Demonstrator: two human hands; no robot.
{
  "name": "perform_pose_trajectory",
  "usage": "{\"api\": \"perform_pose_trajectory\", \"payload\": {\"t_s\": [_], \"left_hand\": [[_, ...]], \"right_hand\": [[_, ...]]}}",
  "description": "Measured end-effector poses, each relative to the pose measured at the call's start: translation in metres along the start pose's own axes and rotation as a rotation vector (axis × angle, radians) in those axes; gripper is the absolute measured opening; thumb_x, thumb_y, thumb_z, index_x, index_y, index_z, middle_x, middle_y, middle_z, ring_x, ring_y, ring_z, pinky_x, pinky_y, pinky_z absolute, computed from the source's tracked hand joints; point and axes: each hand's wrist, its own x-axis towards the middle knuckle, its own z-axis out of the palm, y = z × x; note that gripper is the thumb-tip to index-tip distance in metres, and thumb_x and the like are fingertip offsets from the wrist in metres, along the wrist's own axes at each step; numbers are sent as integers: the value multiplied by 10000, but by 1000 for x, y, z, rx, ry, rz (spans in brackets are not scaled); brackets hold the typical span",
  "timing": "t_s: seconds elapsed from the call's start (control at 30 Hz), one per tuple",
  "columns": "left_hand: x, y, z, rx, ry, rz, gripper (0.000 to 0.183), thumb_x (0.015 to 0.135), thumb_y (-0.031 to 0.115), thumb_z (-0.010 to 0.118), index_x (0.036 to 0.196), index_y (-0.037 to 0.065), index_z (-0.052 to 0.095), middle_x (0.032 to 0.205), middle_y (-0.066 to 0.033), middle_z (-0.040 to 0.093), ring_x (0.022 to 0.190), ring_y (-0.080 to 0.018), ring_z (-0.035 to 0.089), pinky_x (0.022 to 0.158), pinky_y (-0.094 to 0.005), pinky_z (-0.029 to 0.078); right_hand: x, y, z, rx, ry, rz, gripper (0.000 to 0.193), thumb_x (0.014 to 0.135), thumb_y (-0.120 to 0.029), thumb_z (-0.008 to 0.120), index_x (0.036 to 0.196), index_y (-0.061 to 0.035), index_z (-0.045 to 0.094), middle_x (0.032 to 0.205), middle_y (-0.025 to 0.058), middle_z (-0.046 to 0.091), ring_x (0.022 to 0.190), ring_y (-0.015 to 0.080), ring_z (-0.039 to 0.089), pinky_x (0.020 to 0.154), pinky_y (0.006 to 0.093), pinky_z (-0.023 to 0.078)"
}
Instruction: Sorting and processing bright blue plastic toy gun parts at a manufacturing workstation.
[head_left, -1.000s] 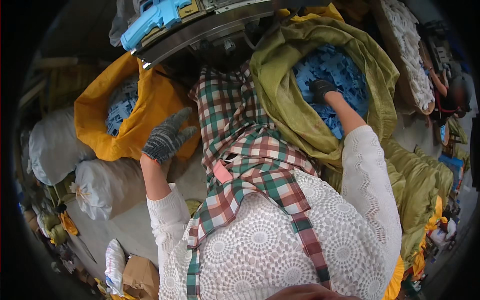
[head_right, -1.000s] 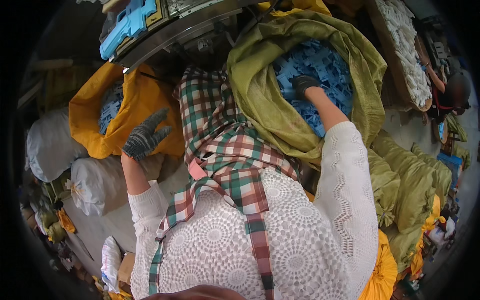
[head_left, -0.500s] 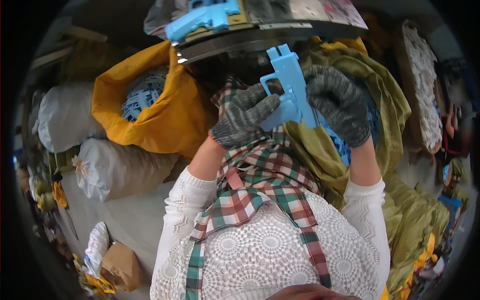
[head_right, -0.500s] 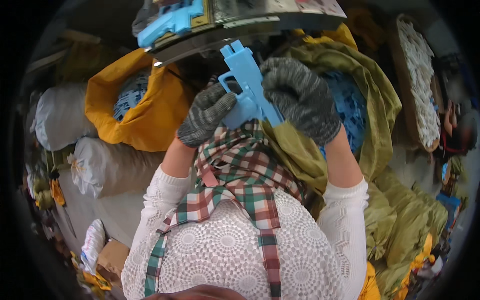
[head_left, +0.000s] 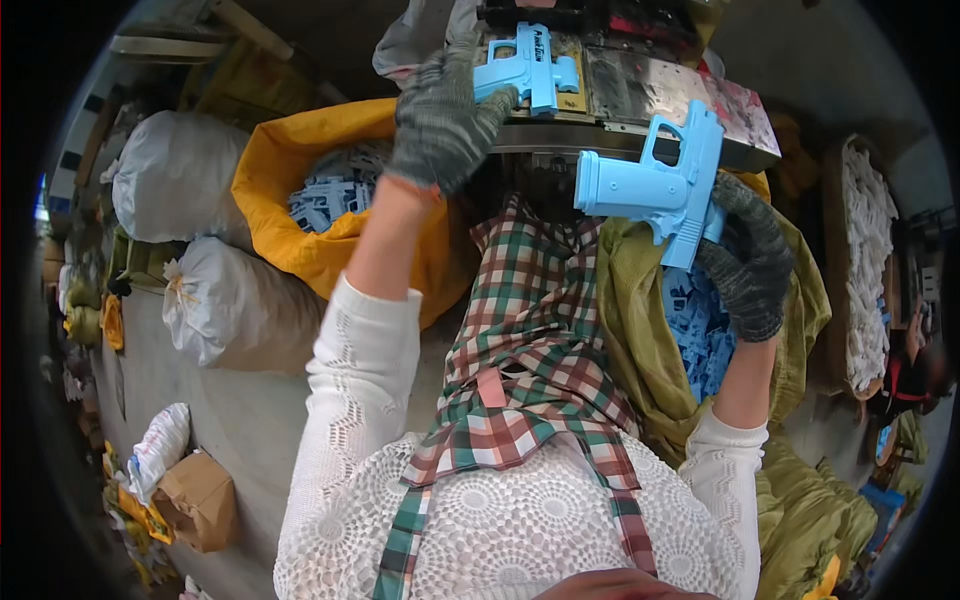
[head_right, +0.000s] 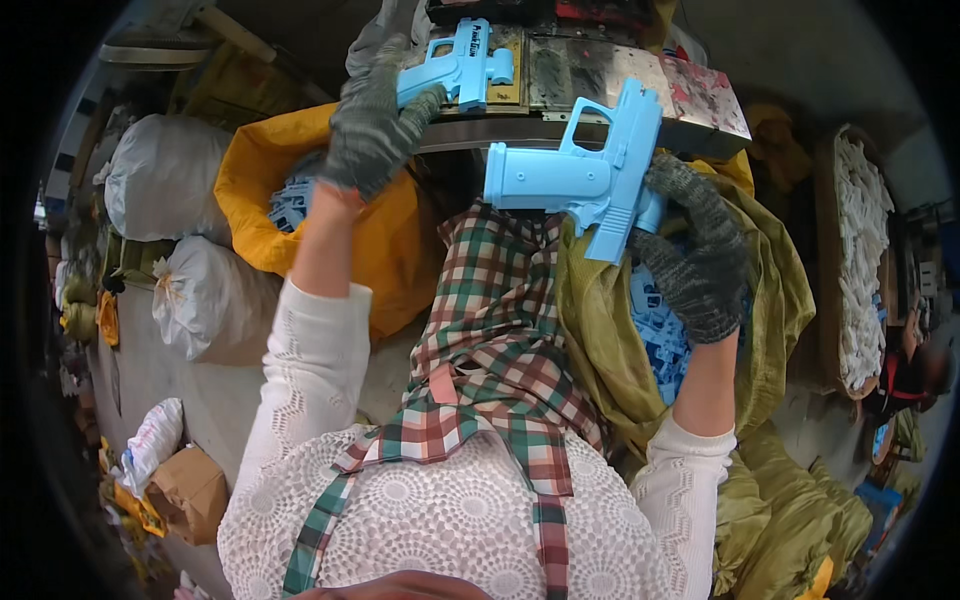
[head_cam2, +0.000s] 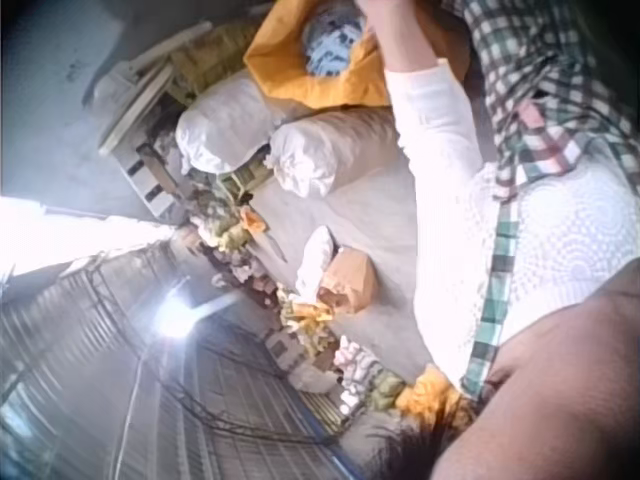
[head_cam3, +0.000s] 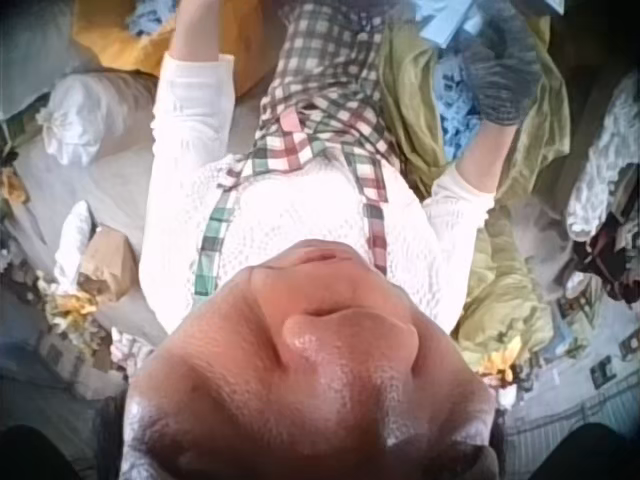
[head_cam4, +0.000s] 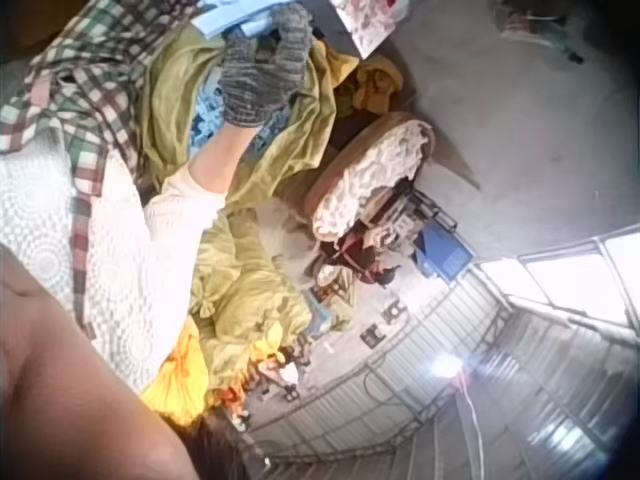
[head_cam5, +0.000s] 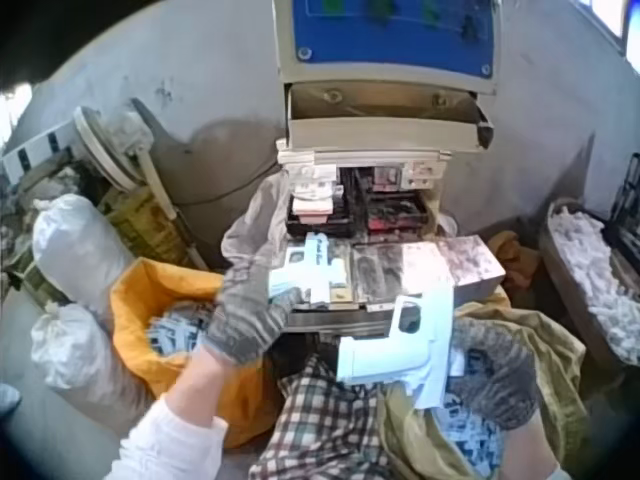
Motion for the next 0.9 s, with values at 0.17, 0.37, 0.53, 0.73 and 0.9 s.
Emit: {"api": "perform_pose_trajectory", "payload": {"t_s": [0.17, 0.37, 0.53, 0.73, 0.9], "left_hand": [[16, -9, -6, 336, -188, 154, 525, 871, 394, 616, 1298, 102, 521, 1151, -201, 603, 1034, -364, 578, 919, -461, 445], [-63, -29, -13, 378, 65, 75, 527, 854, 251, 665, 1319, 63, 500, 1109, -177, 588, 1019, -344, 558, 886, -456, 447], [-115, -95, -54, 663, 46, -344, 657, 816, 308, 694, 1346, 10, 447, 1263, -224, 533, 1168, -389, 495, 1019, -477, 361], [-139, -99, -58, 450, -143, -298, 693, 820, 288, 689, 1384, 11, 396, 1354, -253, 458, 1246, -436, 426, 1064, -488, 319], [-140, -63, -45, -151, -685, -541, 595, 865, 298, 667, 1362, 49, 457, 1277, -214, 554, 1192, -360, 517, 1016, -418, 399]], "right_hand": [[15, 0, 17, -5, 0, -57, 572, 678, -49, 814, 1210, -78, 606, 1205, 83, 632, 1088, 192, 611, 936, 323, 506], [76, 6, 48, 50, -136, -189, 438, 737, -122, 784, 1154, -103, 652, 1139, 91, 655, 1023, 212, 640, 906, 320, 521], [138, 27, 95, -200, -225, -458, 386, 788, -206, 734, 1164, -166, 658, 1192, 107, 637, 1112, 270, 592, 936, 357, 498], [130, 16, 85, -267, -165, -411, 295, 852, -205, 670, 1135, -121, 666, 1095, 137, 666, 949, 289, 649, 815, 353, 536], [37, 72, -3, 37, -356, 45, 192, 856, -150, 658, 966, 2, 700, 822, 112, 707, 726, 189, 672, 680, 279, 534]]}}
